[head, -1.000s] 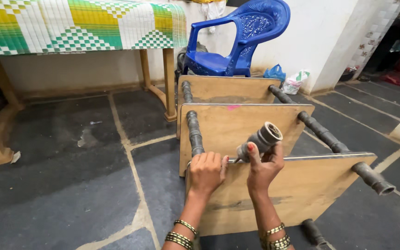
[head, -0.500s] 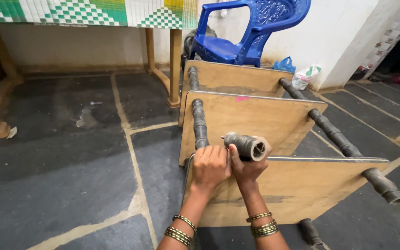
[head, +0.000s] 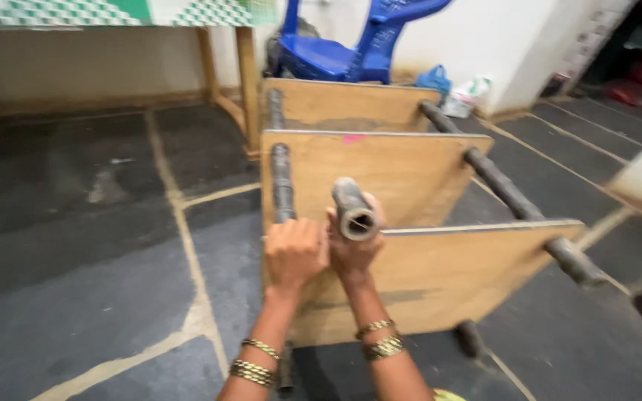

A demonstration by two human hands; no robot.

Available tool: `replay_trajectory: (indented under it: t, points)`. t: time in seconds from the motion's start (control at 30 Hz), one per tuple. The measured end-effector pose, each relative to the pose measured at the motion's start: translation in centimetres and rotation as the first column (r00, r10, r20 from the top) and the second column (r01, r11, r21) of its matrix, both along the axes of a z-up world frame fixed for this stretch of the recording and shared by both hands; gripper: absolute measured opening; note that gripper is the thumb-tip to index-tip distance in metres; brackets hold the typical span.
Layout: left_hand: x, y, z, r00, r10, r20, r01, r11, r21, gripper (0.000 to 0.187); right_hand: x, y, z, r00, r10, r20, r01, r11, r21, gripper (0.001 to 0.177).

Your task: The person assembles a small wooden table by inserting metal rods into pre-drilled holes in the tabletop and legs. They align the components and push the rods through to secure the structure.

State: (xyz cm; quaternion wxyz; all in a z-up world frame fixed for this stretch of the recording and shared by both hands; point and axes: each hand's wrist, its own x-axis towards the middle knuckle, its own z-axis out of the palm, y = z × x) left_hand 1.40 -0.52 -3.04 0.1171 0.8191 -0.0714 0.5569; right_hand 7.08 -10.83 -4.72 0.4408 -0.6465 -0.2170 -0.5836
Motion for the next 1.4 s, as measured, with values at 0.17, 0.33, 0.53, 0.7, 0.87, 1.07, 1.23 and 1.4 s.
replay_trajectory:
  t: [0.17, 0.33, 0.53, 0.7, 0.87, 1.07, 1.23, 1.4]
  points:
    - [-0.4, -0.5, 0.3, 1.000, -0.004, -0.001, 0.004, 1.000, -0.007, 0.024, -1.0, -0.4, 1.1, 0.999, -0.013, -0.031, 0.012, 1.000, -0.027, 0.067]
    - [-1.2, -0.3, 1.0, 0.999, 0.007, -0.034, -0.006, 1.000, 0.020, 0.020, -2.2, -0.4, 2.7, 0.990, -0.061, -0.130, 0.045, 0.992, -0.120, 0.069]
    - [-0.9, -0.4, 0.8, 1.000, -0.006, -0.021, 0.006, 1.000, -0.005, 0.022, -1.9, -0.3, 2.6, 0.988, -0.072, -0.140, 0.054, 0.991, -0.126, 0.068]
    - [-1.0, -0.5, 0.8, 0.999, -0.001, -0.037, 0.001, 1.000, -0.007, 0.019, -1.6, -0.4, 2.4, 0.992, -0.096, -0.082, 0.084, 0.987, -0.138, 0.070]
    - [-1.1, -0.4, 0.7, 1.000, -0.011, -0.018, 0.011, 1.000, -0.006, 0.019, -1.8, -0.4, 2.5, 0.991, -0.100, -0.088, 0.084, 0.982, -0.167, 0.069]
    - [-0.6, -0.3, 0.2, 0.999, -0.030, -0.018, 0.029, 0.999, -0.036, 0.022, -1.9, -0.2, 2.6, 0.975, -0.155, -0.162, 0.120, 0.971, -0.207, 0.066]
    - [-0.3, -0.2, -0.2, 0.998, -0.063, 0.000, 0.063, 0.997, -0.039, 0.021, -1.6, -0.1, 2.4, 0.967, -0.204, -0.152, 0.169, 0.962, -0.216, 0.066]
    - [0.1, 0.0, -0.5, 0.998, -0.056, -0.022, 0.054, 0.997, -0.052, 0.022, -1.4, -0.2, 2.3, 0.966, -0.227, -0.121, 0.196, 0.955, -0.223, 0.067]
